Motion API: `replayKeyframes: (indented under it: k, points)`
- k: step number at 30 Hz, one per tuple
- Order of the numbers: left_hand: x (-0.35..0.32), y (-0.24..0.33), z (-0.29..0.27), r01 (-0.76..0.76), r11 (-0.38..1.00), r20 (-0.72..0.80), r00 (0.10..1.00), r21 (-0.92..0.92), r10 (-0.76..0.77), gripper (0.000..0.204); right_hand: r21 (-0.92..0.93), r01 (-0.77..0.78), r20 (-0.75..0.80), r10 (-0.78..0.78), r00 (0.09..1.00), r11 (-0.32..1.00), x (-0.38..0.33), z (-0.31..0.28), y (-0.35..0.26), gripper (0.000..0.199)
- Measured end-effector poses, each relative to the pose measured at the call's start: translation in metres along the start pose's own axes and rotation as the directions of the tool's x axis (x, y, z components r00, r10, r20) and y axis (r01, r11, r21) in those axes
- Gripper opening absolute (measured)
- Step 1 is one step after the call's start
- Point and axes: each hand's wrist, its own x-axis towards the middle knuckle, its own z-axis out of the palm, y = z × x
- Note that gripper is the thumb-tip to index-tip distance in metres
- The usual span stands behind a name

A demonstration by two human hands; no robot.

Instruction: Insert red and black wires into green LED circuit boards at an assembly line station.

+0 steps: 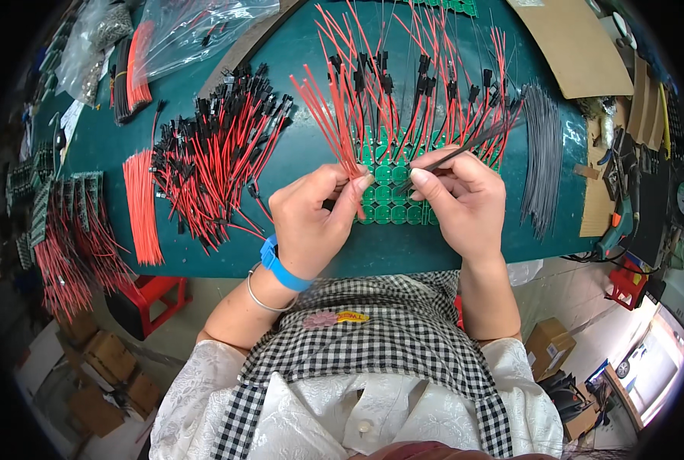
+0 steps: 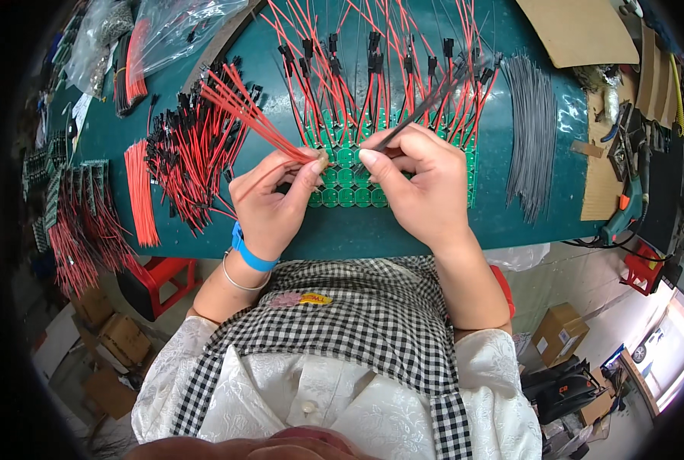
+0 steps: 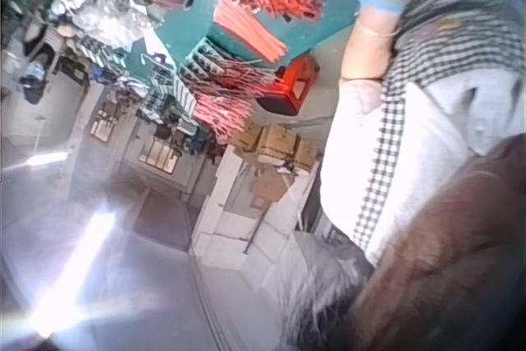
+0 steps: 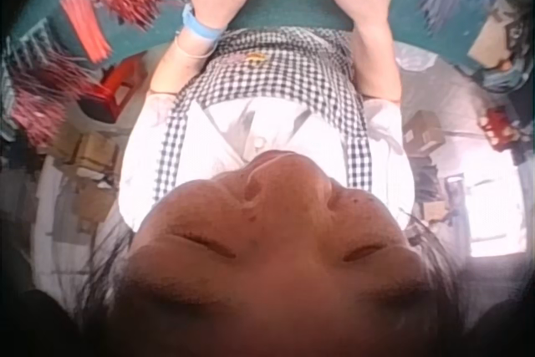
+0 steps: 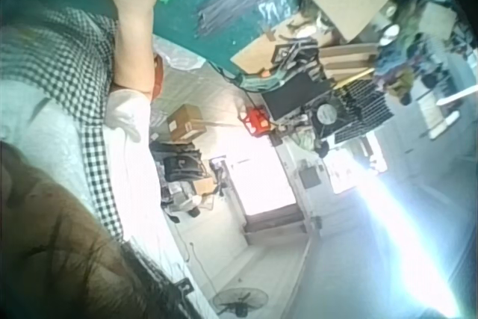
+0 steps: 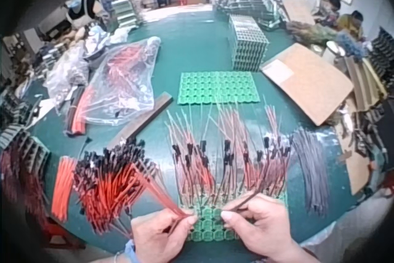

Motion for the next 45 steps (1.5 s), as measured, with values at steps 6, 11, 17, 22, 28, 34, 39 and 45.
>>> replayKeyframes:
  k: [6, 11, 17, 22, 28, 34, 39, 45]
  points:
    - [-0.001, 0.0, -0.005, -0.044, 0.993, 0.031, 0.999, 0.108, 0.041, 0.012, -0.002, 0.047, -0.009, -0.047, 0.999, 0.999, -0.002, -0.004, 0.004, 0.013]
    - [0.0, 0.003, -0.004, -0.027, 0.998, 0.046, 0.999, 0.058, 0.025, 0.012, 0.021, 0.016, -0.03, -0.016, 0.999, 1.0, -0.004, -0.002, 0.003, 0.012]
    - [-0.002, -0.002, -0.002, -0.036, 0.996, 0.031, 0.999, 0.079, 0.033, 0.013, 0.034, 0.019, -0.039, -0.018, 0.999, 0.999, -0.004, -0.002, 0.003, 0.011]
    - [0.001, 0.001, -0.004, -0.061, 0.994, 0.081, 0.995, 0.089, 0.054, 0.013, 0.025, 0.031, -0.031, -0.03, 0.999, 0.999, -0.004, -0.002, 0.003, 0.011]
    - [0.001, -0.002, -0.002, -0.111, 0.979, 0.084, 0.992, 0.172, 0.098, 0.017, -0.06, 0.114, -0.052, -0.117, 0.992, 0.992, -0.002, -0.001, 0.004, 0.009]
    - [0.001, 0.001, 0.001, -0.075, 0.988, 0.038, 0.997, 0.135, 0.071, 0.018, -0.157, 0.186, -0.068, -0.198, 0.978, 0.97, 0.0, 0.001, 0.008, 0.007]
    - [0.0, 0.01, -0.003, 0.034, 0.999, 0.042, 0.999, -0.034, -0.033, 0.015, -0.223, 0.219, -0.062, -0.238, 0.969, 0.95, 0.0, 0.002, 0.007, 0.006]
    - [-0.001, 0.015, -0.004, 0.102, 0.988, 0.086, 0.992, -0.112, -0.093, 0.009, -0.206, 0.248, -0.075, -0.268, 0.961, 0.947, 0.002, 0.005, 0.009, 0.007]
